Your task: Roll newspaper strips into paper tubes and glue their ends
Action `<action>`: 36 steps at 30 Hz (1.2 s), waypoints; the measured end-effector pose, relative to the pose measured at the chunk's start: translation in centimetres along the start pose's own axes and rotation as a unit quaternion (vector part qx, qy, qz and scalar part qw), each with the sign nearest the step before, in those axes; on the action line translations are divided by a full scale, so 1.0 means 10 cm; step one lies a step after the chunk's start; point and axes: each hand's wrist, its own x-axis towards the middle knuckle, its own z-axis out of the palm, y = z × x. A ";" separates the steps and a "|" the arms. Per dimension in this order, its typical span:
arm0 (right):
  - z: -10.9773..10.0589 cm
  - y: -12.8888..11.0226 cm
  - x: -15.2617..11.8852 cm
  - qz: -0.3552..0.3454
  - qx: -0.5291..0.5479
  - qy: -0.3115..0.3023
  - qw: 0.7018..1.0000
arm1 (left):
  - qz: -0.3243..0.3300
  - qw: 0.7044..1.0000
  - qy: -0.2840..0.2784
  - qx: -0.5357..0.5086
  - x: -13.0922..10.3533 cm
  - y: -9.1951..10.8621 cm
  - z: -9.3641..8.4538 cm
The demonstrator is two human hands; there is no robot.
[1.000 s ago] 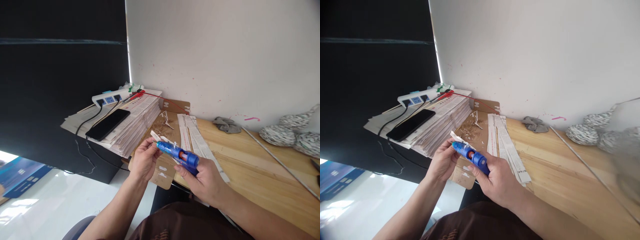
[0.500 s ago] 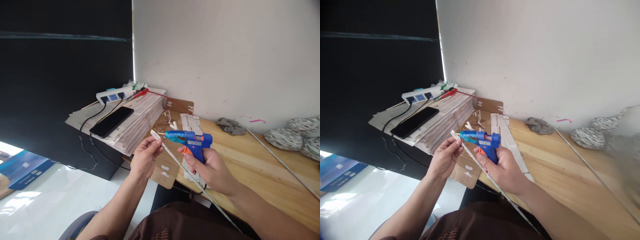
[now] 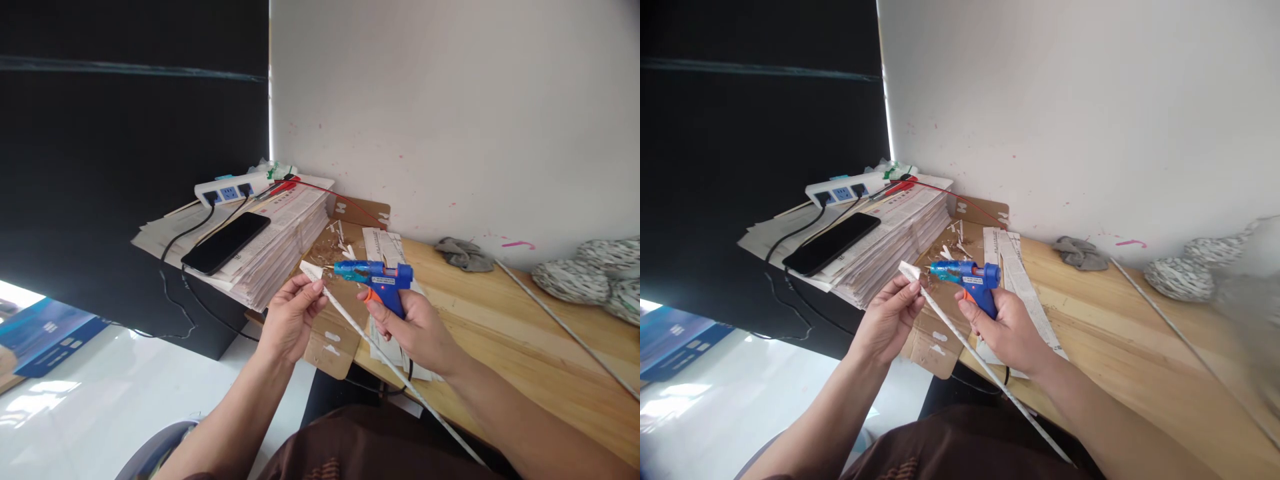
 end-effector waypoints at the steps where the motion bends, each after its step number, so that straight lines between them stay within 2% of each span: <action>1: 0.00 0.01 0.00 -0.003 -0.008 0.004 1.000 | 0.000 1.000 0.001 0.001 0.00 0.00 0.00; 6: -0.01 0.03 -0.04 -0.041 -0.033 0.016 0.999 | 0.010 1.000 0.002 0.002 0.02 0.00 -0.02; 11: 0.03 0.01 -0.08 -0.037 -0.023 -0.033 0.999 | 0.010 1.000 -0.006 0.005 0.02 -0.01 -0.02; 15: 0.03 0.02 -0.03 -0.003 0.028 -0.056 0.998 | -0.011 1.000 -0.017 0.008 0.00 0.00 -0.01; 22: 0.02 0.11 0.03 0.002 0.135 -0.086 0.987 | -0.036 0.999 -0.017 -0.014 0.01 0.02 -0.02; 31: 0.04 0.17 0.06 0.020 0.179 -0.067 0.981 | -0.040 0.999 -0.010 -0.026 0.00 0.02 -0.03; 36: 0.05 0.18 0.08 0.040 0.147 -0.042 0.987 | -0.030 0.999 -0.010 -0.020 0.01 0.02 -0.07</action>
